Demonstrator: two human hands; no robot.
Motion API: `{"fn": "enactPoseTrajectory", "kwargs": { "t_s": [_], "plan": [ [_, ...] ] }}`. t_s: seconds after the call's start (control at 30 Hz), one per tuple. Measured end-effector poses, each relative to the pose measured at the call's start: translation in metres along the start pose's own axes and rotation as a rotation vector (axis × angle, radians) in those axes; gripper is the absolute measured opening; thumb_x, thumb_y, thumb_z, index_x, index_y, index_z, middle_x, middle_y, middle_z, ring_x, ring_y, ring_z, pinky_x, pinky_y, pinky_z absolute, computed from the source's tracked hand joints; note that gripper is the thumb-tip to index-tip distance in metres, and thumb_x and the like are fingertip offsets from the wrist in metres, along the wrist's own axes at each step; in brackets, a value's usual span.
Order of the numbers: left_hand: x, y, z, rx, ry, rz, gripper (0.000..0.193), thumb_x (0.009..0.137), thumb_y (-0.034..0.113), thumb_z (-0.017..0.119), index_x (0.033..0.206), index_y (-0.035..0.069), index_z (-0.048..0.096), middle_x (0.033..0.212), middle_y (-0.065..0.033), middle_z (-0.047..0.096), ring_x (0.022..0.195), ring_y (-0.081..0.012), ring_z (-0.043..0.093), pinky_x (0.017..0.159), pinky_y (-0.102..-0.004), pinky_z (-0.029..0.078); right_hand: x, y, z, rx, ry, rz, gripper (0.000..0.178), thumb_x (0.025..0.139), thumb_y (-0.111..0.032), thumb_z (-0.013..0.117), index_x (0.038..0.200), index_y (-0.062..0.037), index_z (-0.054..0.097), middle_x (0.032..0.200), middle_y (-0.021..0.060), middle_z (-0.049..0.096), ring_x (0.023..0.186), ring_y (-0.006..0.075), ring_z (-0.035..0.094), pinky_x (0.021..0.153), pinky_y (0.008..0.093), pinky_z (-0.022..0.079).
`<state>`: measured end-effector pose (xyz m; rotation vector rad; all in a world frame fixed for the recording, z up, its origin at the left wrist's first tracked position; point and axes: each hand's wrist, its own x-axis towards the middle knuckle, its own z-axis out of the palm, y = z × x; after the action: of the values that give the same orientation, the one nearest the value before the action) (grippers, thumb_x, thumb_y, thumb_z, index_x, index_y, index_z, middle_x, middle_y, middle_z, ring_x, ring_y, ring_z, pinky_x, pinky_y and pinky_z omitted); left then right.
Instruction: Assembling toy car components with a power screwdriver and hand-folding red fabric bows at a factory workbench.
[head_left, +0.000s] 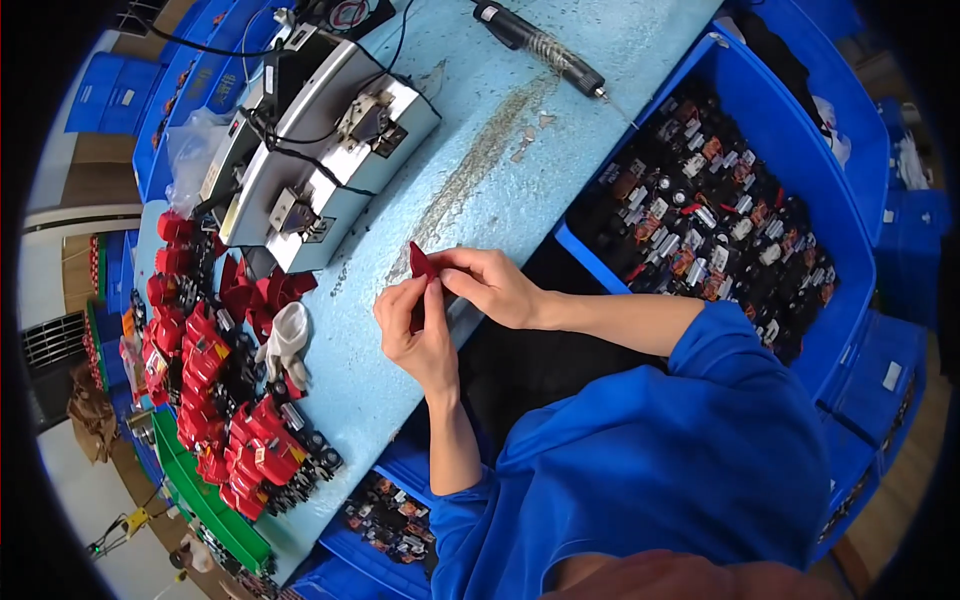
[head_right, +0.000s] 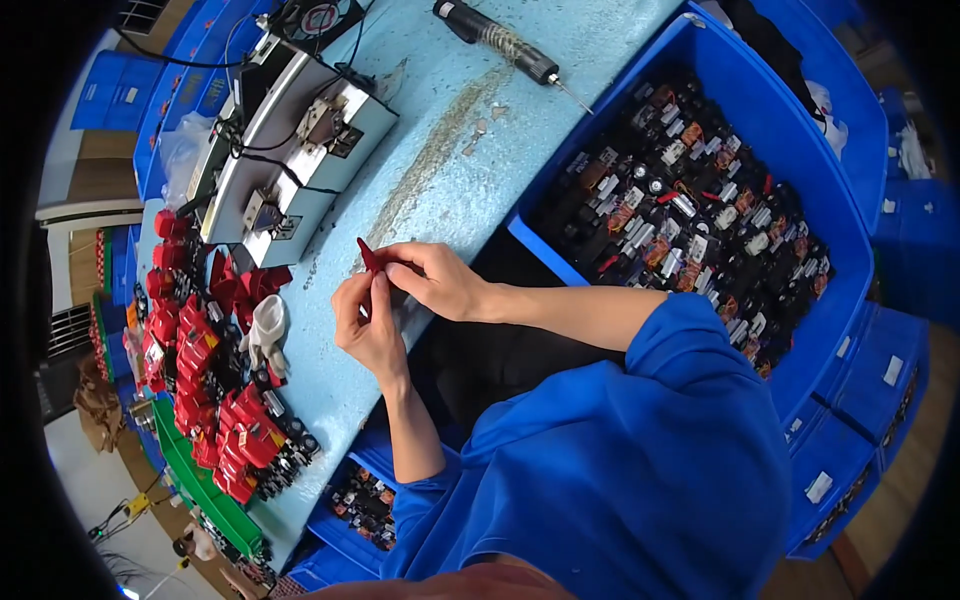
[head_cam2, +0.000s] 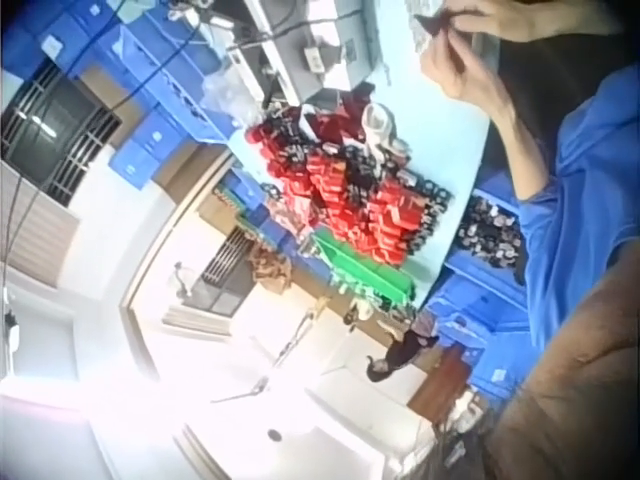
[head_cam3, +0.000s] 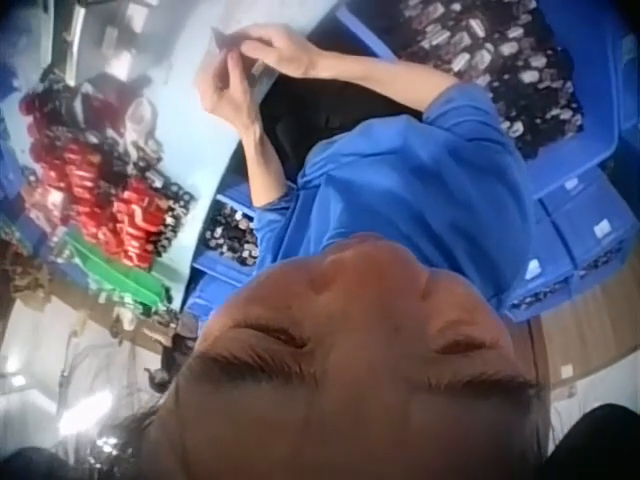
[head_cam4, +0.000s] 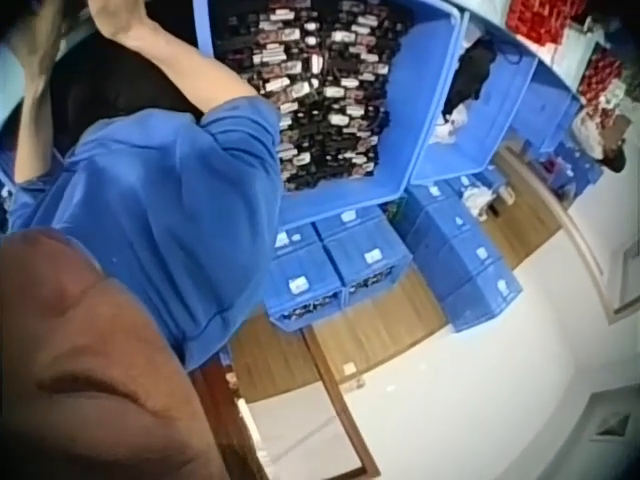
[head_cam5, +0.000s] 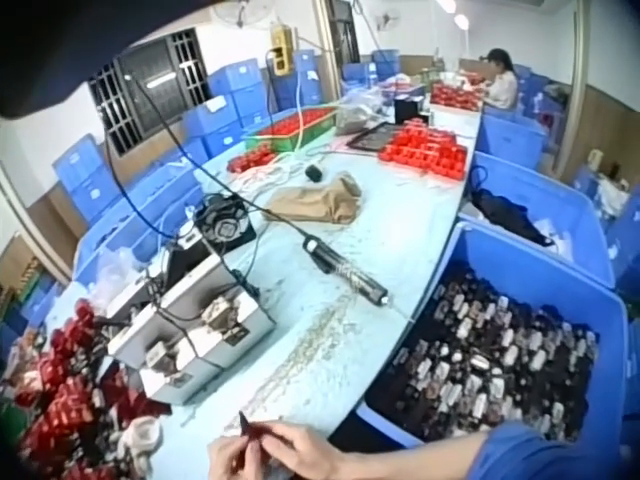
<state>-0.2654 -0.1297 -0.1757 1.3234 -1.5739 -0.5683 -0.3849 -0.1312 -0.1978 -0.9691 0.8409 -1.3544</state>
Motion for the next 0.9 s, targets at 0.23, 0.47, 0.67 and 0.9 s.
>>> {"fn": "enactPoseTrajectory", "kwargs": {
  "t_s": [0.23, 0.47, 0.67, 0.9],
  "plan": [
    [-0.003, -0.011, -0.009, -0.330, -0.147, -0.252, 0.010, 0.080, 0.001, 0.062, 0.089, -0.004, 0.063, 0.093, -0.0088, 0.058, 0.083, -0.0115, 0.053, 0.070, -0.0217, 0.043, 0.003, -0.006, -0.005, -0.142, -0.105, 0.063, 0.030, 0.085, -0.018, 0.057, 0.108, 0.0018, 0.053, 0.090, 0.0046, 0.060, 0.079, 0.0073, 0.054, 0.067, 0.0224, 0.046],
    [-0.005, -0.007, -0.013, -0.399, 0.098, -0.290, 0.010, 0.083, 0.005, 0.059, 0.083, -0.005, 0.061, 0.092, -0.0063, 0.056, 0.077, -0.0087, 0.051, 0.064, -0.0204, 0.042, 0.005, -0.001, -0.001, -0.166, 0.134, -0.067, 0.035, 0.080, 0.002, 0.055, 0.114, -0.0012, 0.048, 0.105, 0.0115, 0.054, 0.089, 0.0154, 0.057, 0.075, 0.0243, 0.048],
    [-0.008, -0.003, -0.011, -0.016, -0.058, 0.030, 0.012, 0.075, -0.002, 0.062, 0.087, -0.001, 0.063, 0.089, -0.0096, 0.059, 0.083, -0.0171, 0.055, 0.072, -0.0264, 0.044, -0.010, -0.023, 0.017, -0.330, -0.056, -0.133, 0.051, 0.078, -0.007, 0.063, 0.123, 0.0005, 0.039, 0.118, 0.0139, 0.046, 0.106, 0.0206, 0.049, 0.087, 0.0314, 0.043],
    [-0.016, -0.011, -0.017, -0.474, -0.081, -0.479, 0.009, 0.081, 0.002, 0.060, 0.087, -0.004, 0.063, 0.094, -0.0077, 0.057, 0.079, -0.0095, 0.055, 0.068, -0.0207, 0.046, -0.004, 0.004, 0.011, 0.009, 0.041, 0.068, 0.047, 0.081, -0.009, 0.061, 0.119, 0.0048, 0.038, 0.112, 0.0140, 0.047, 0.099, 0.0176, 0.052, 0.075, 0.0275, 0.049]
  ]
}}
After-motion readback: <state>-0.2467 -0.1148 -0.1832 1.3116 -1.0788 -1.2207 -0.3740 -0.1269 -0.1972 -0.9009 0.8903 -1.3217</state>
